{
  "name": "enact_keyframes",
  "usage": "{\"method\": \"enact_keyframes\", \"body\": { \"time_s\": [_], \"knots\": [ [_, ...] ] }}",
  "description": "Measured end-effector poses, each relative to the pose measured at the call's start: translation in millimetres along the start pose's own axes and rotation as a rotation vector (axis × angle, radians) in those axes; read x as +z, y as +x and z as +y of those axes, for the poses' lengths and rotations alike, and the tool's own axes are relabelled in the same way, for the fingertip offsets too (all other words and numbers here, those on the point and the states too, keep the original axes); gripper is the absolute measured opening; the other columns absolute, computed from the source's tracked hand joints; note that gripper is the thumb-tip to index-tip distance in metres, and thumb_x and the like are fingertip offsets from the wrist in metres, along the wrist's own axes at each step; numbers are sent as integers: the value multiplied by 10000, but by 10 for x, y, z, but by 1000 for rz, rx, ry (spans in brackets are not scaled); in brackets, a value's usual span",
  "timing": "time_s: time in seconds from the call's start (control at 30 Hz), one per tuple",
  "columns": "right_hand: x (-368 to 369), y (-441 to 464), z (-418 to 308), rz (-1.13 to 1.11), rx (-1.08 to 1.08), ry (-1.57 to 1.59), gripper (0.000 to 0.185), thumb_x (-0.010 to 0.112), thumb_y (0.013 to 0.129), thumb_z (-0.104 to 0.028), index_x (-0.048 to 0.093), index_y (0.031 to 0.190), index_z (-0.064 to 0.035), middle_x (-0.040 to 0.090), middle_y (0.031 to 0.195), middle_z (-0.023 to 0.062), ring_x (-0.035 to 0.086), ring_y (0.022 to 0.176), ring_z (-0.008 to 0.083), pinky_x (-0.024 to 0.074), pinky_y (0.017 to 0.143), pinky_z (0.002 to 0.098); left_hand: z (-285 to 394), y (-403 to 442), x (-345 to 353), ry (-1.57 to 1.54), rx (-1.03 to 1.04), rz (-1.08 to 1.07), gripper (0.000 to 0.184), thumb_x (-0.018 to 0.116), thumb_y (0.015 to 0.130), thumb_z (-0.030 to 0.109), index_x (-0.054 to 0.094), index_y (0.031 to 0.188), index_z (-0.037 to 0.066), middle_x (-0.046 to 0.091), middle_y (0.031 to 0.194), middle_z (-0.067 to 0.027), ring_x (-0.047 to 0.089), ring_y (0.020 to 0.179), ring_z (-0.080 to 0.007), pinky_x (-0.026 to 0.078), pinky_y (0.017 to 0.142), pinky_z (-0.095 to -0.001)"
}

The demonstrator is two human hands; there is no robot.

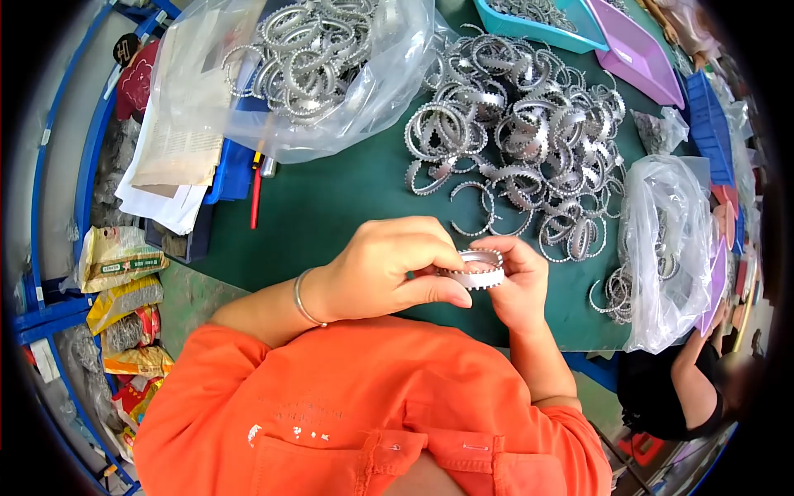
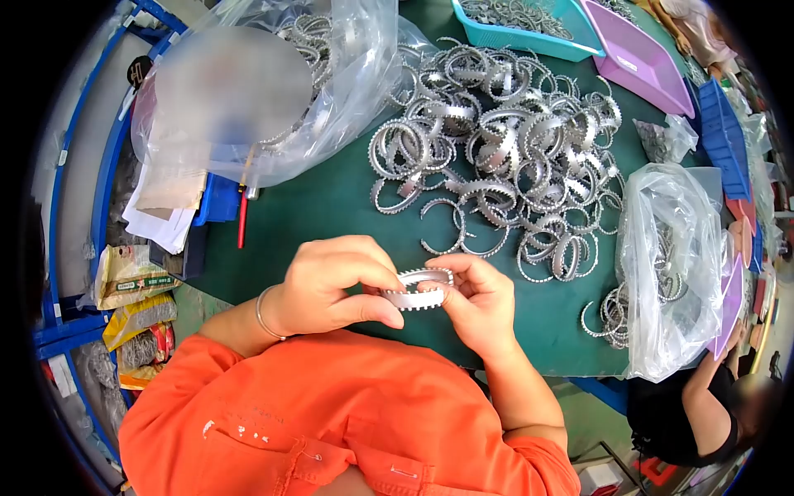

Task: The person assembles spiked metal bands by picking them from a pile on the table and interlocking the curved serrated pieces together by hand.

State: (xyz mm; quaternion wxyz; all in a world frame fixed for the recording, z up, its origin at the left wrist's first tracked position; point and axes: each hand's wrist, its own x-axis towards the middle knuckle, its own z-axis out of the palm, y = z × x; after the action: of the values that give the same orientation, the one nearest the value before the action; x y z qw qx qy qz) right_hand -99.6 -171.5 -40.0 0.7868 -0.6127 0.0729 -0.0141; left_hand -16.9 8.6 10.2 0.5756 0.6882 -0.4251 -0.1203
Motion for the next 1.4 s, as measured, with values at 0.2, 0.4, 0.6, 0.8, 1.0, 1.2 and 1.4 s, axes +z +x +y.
{"method": "enact_keyframes", "body": {
  "time_s": [0.2, 0.4, 0.6, 0.8, 1.0, 1.2, 1.4],
  "knots": [
    [-135, 142, -33, 170, -188, -580, 105, 608, 749, 44, 592, 848, 11, 591, 779, 96, 591, 644, 149, 475, 580, 230, 154, 378, -739, 857, 248, 583, 235, 721, 661, 61, 625, 873, 25, 583, 835, -69, 509, 611, -131, 403, 516, -219],
    [-35, 238, -6, -61, -495, -1168, 188, 639, 637, 3, 592, 817, -25, 572, 865, 85, 541, 735, 259, 461, 651, 333, 219, 358, -565, 671, 163, 439, 228, 652, 715, 13, 619, 940, 15, 579, 911, -71, 525, 675, -126, 416, 568, -217],
    [-94, 216, -187, -420, -541, -873, 162, 599, 641, 63, 577, 781, -16, 569, 882, 86, 539, 725, 245, 455, 606, 315, -222, 92, -78, 245, -164, 101, 165, 587, 779, 5, 610, 940, -22, 580, 859, -89, 566, 733, -179, 454, 648, -255],
    [-51, 169, -195, -341, -458, -688, 235, 589, 666, 126, 583, 860, -7, 495, 1108, 142, 560, 757, 203, 470, 630, 276, -422, -43, -118, -153, -577, -47, 183, 520, 863, 113, 617, 959, -9, 597, 732, -46, 531, 587, -90, 433, 528, -200],
    [-63, 155, -29, 45, 95, -30, 192, 425, 890, -21, 526, 1042, 35, 579, 900, 77, 553, 704, 100, 455, 573, 208, -386, -136, -63, -390, -724, 169, 174, 510, 874, 102, 614, 953, -13, 594, 720, -37, 489, 503, -41, 417, 446, -174],
    [10, 154, -93, -95, 325, 57, 234, 494, 894, -160, 571, 982, 43, 593, 755, 54, 537, 583, 82, 423, 484, 188, -334, -137, -21, -348, -639, 181, 174, 514, 874, 99, 611, 956, -20, 592, 717, -33, 493, 506, -43, 422, 448, -176],
    [-1, 162, -75, -38, 295, 116, 240, 546, 869, -181, 578, 945, 44, 596, 704, 68, 532, 521, 86, 433, 449, 200, -368, -157, -24, -430, -612, 158, 231, 453, 908, 131, 580, 1021, -26, 614, 818, -69, 533, 576, -71, 449, 501, -186]
  ]
}}
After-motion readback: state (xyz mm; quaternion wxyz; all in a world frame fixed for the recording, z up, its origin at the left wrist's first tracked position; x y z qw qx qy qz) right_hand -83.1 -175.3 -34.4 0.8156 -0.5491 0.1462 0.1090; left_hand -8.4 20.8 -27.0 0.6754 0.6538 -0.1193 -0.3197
